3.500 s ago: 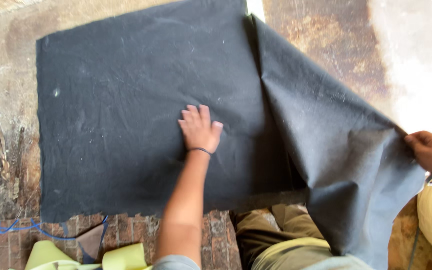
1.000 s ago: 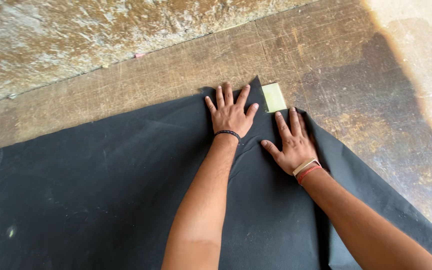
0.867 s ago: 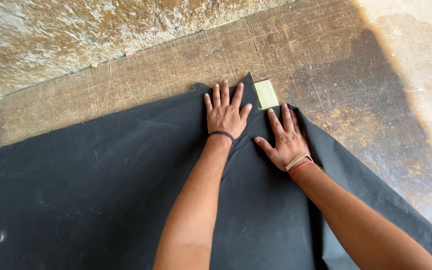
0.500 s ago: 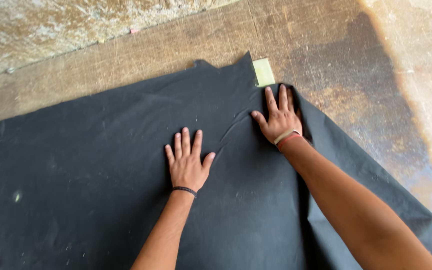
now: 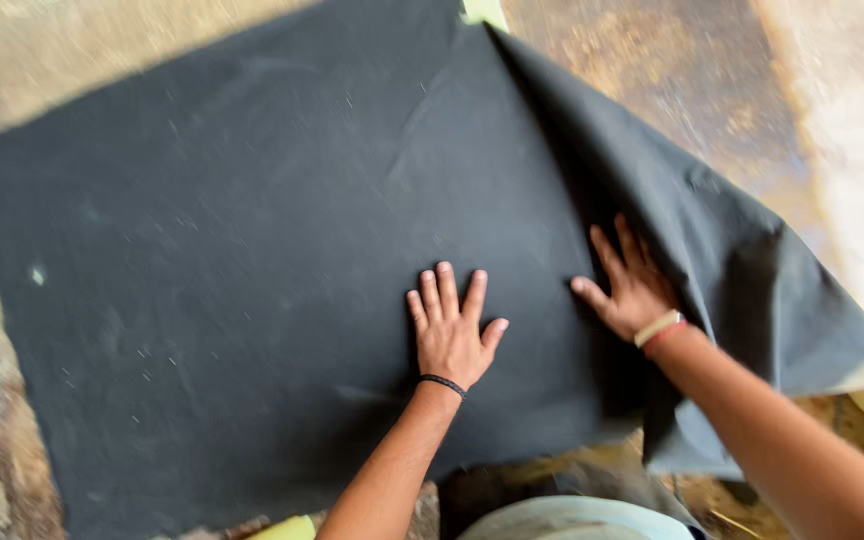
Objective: The person unfolds a dark fabric sheet and spreads it flat on a work table, then trims strips off its edges using shears. They move cut scraps aside, reposition the fabric over a foam sheet, and finally pick up a spray gun and spray adhesive onto the foam sheet.
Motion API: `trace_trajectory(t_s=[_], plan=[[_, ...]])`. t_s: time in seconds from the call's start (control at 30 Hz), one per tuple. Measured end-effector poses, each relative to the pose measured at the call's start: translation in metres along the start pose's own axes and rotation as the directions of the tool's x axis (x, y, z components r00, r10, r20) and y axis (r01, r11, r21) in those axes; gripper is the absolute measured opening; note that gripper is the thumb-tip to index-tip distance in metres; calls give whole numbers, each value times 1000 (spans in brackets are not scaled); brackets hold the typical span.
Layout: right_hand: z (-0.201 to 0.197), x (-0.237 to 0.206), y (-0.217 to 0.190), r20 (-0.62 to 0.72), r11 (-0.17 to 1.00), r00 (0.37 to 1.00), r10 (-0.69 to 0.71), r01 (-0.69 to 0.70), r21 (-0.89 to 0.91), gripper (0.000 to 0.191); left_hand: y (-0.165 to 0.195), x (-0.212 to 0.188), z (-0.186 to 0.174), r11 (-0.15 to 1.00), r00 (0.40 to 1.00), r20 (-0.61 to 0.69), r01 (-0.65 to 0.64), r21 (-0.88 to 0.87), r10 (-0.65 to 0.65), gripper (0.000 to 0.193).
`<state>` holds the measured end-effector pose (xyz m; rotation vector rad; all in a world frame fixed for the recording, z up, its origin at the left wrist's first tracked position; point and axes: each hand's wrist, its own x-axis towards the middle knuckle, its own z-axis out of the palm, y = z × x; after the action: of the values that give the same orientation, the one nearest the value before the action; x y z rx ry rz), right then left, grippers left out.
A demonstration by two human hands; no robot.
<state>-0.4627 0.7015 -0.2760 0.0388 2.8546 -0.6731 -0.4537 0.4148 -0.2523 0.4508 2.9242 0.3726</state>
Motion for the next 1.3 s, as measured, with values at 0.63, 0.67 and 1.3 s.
trace_trajectory(t_s=[0.63,0.67,1.3], plan=[[63,-42,-103,-66,896,904,-423,406,-179,75,-37,-122,28,979,972,-194,99,-180,-134,64],[68,-42,-108,-72,895,903,-423,403,-191,75,-49,-114,20,975,969,-166,155,-160,-181,67],[163,-22,-304,-103,902,920,-379,342,-264,84,-527,-296,-89,386,355,-202,911,-144,-913,82]])
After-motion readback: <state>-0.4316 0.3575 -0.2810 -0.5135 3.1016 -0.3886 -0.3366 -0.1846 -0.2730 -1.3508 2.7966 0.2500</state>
